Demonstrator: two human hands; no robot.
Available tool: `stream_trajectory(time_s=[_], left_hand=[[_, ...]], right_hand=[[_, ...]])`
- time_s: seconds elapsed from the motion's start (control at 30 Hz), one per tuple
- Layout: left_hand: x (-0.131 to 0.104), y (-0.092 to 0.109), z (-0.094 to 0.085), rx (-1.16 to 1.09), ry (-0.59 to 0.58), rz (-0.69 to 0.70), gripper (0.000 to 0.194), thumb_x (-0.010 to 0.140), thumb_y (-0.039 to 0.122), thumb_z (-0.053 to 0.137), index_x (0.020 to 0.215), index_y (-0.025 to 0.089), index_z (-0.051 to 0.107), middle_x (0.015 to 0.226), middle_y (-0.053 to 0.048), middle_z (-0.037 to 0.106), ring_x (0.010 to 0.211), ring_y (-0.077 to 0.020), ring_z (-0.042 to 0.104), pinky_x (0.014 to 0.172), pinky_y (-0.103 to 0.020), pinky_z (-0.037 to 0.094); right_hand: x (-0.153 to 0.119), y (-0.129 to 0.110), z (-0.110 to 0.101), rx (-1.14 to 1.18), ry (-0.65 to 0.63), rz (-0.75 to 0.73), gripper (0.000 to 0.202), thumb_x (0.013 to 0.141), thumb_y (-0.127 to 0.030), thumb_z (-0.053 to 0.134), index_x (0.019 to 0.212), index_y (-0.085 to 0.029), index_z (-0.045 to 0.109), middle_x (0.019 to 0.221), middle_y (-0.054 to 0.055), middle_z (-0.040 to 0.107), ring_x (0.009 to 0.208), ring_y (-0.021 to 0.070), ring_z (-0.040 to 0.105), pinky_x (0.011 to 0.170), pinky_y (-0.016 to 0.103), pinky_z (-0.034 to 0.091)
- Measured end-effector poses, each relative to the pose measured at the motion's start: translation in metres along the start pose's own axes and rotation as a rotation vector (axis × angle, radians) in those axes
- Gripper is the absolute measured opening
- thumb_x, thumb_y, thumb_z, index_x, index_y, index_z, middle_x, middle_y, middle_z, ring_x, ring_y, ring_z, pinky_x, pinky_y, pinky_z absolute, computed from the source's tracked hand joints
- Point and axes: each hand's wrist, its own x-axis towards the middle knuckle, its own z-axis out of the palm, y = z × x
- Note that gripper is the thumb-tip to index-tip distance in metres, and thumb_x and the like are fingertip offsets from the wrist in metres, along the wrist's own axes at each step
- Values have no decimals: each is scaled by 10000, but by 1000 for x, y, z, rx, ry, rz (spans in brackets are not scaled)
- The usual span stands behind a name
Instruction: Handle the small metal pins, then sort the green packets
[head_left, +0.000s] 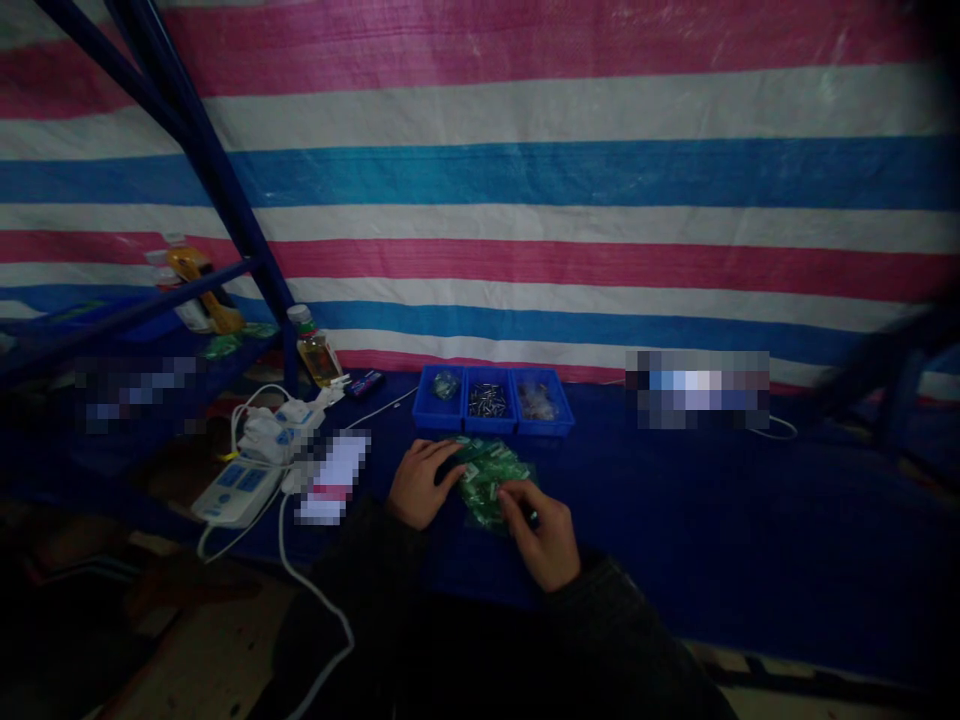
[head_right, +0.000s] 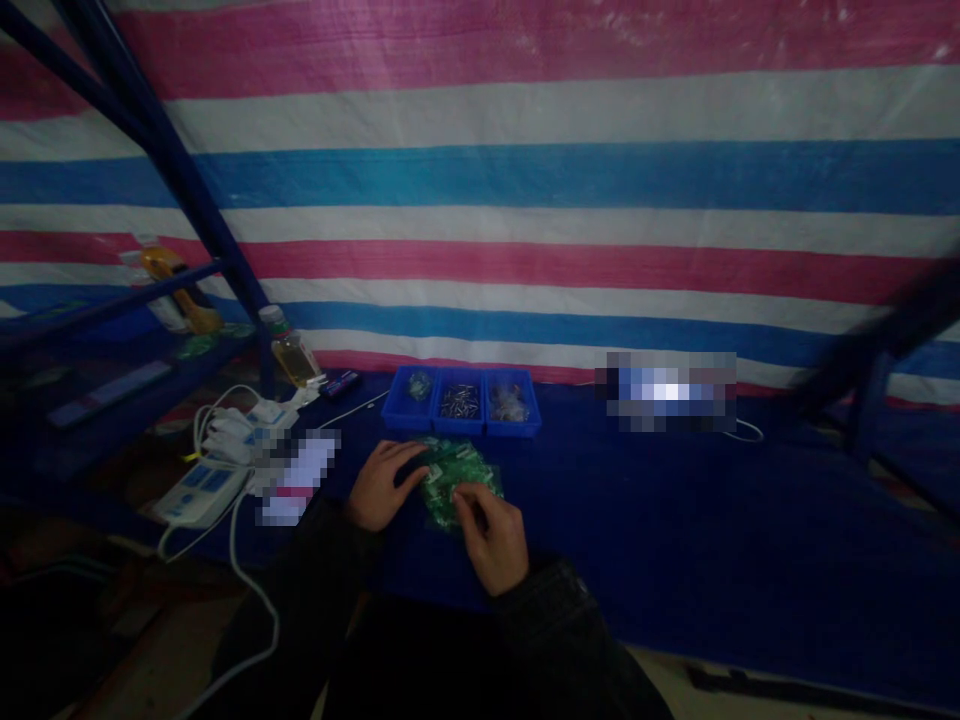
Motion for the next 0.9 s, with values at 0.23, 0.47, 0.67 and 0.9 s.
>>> stream_trajectory(time_s=[0.23, 0.47, 0.67, 0.9], left_hand=[[-1, -7, -3, 56, -22, 21, 355, 946, 191, 619, 1284, 273, 691, 1244, -72, 721, 1130, -265, 593, 998, -444, 476], [11, -14, -5, 147, -55, -17, 414, 863, 73, 661, 1220, 274, 723, 1196, -64, 751, 1048, -267, 618, 903, -412, 490], [13, -11, -14, 56, 221, -118, 187, 933, 185, 639, 1034, 247, 784, 990, -60, 788, 951, -247, 672, 900, -395, 513], [-2, 20, -20, -483, 327, -317, 213, 895, 321, 704, 1038, 176, 769, 987, -71, 792, 928, -234, 741, 860, -345, 578]], right_hand=[[0, 2, 0, 6, -14, -4, 227, 1013, -346, 521, 916, -210, 675, 664, -12, 639, 547, 141, 593, 558, 245, 466], [-1, 1, 0, 28, -23, 9, 204, 1009, -344, 533, 928, -215, 668, 691, -10, 653, 553, 140, 589, 555, 246, 458], [0, 2, 0, 22, -16, -16, 205, 1010, -336, 531, 928, -215, 676, 665, -7, 645, 548, 146, 597, 551, 252, 479], [1, 1, -1, -3, 67, -41, 159, 979, -331, 583, 1068, -214, 644, 888, 45, 700, 750, 187, 670, 653, 284, 527]])
